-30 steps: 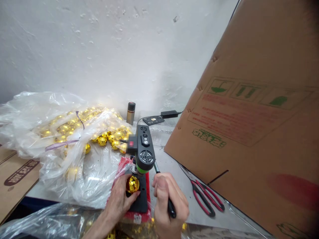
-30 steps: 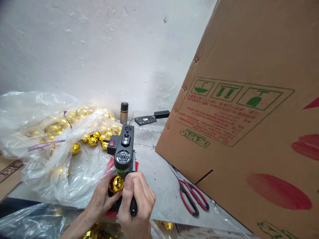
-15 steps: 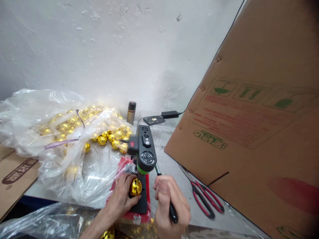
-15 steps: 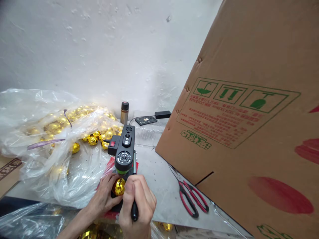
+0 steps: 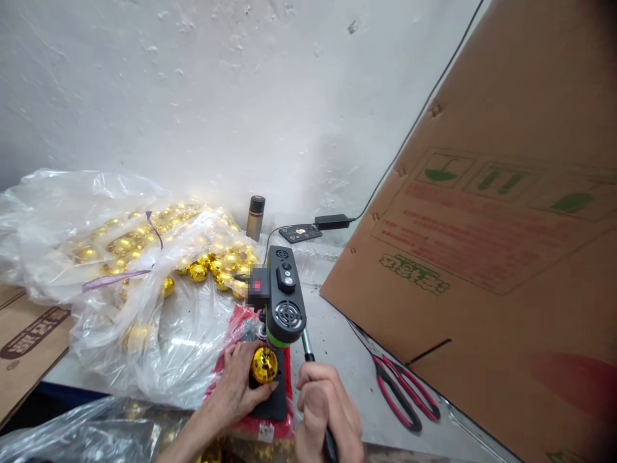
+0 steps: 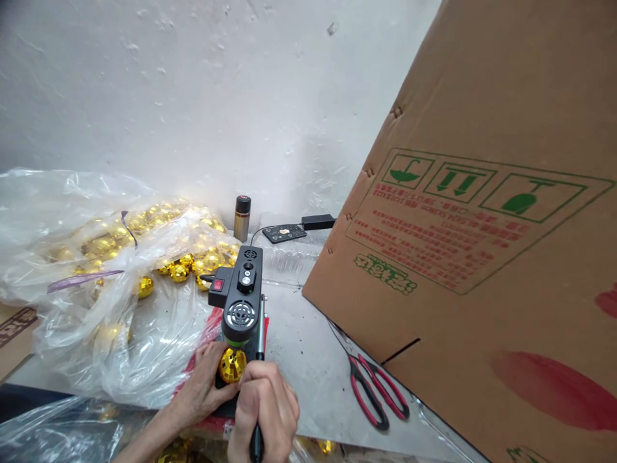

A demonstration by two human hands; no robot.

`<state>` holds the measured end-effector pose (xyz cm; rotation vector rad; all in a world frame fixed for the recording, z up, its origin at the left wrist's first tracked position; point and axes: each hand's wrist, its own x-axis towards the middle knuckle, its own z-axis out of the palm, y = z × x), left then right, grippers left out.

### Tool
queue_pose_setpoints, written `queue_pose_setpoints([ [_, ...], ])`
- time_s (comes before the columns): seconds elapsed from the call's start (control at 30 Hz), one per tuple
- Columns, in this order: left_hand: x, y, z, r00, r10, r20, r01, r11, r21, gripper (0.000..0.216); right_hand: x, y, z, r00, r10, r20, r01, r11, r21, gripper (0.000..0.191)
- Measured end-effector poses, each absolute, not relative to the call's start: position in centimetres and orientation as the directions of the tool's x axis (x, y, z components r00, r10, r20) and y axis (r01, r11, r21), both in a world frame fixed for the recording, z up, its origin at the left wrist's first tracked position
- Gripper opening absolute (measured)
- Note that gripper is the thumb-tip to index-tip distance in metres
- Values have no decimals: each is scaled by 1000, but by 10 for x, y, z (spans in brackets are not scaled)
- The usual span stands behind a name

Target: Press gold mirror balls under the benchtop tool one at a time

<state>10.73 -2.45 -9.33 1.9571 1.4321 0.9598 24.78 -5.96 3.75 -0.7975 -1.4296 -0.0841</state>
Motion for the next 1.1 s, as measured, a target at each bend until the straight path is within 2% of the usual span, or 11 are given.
queue_pose_setpoints([
  [0.17,108,-25,-88,190,960,206,568,-278,774,51,240,-61,19,246,379,892,537,713,-451,37],
  [0.33,108,-26,-82,198,964,178,576,-261,775,51,232,-68,18,362,453,815,509,636,-580,37],
  [0.47,110,-27,-78,201,968,154,586,-244,773,50,230,-64,16,355,402,844,533,655,-536,38],
  [0.6,111,-26,-81,209,964,164,595,-258,761,48,226,-60,12,424,340,839,532,657,-535,39],
  [0.93,111,-24,-84,216,957,191,609,-285,740,45,239,-70,9,303,486,820,508,645,-570,33],
  [1.1,111,-24,-78,224,960,171,615,-275,739,42,232,-64,4,378,394,838,512,665,-544,36],
])
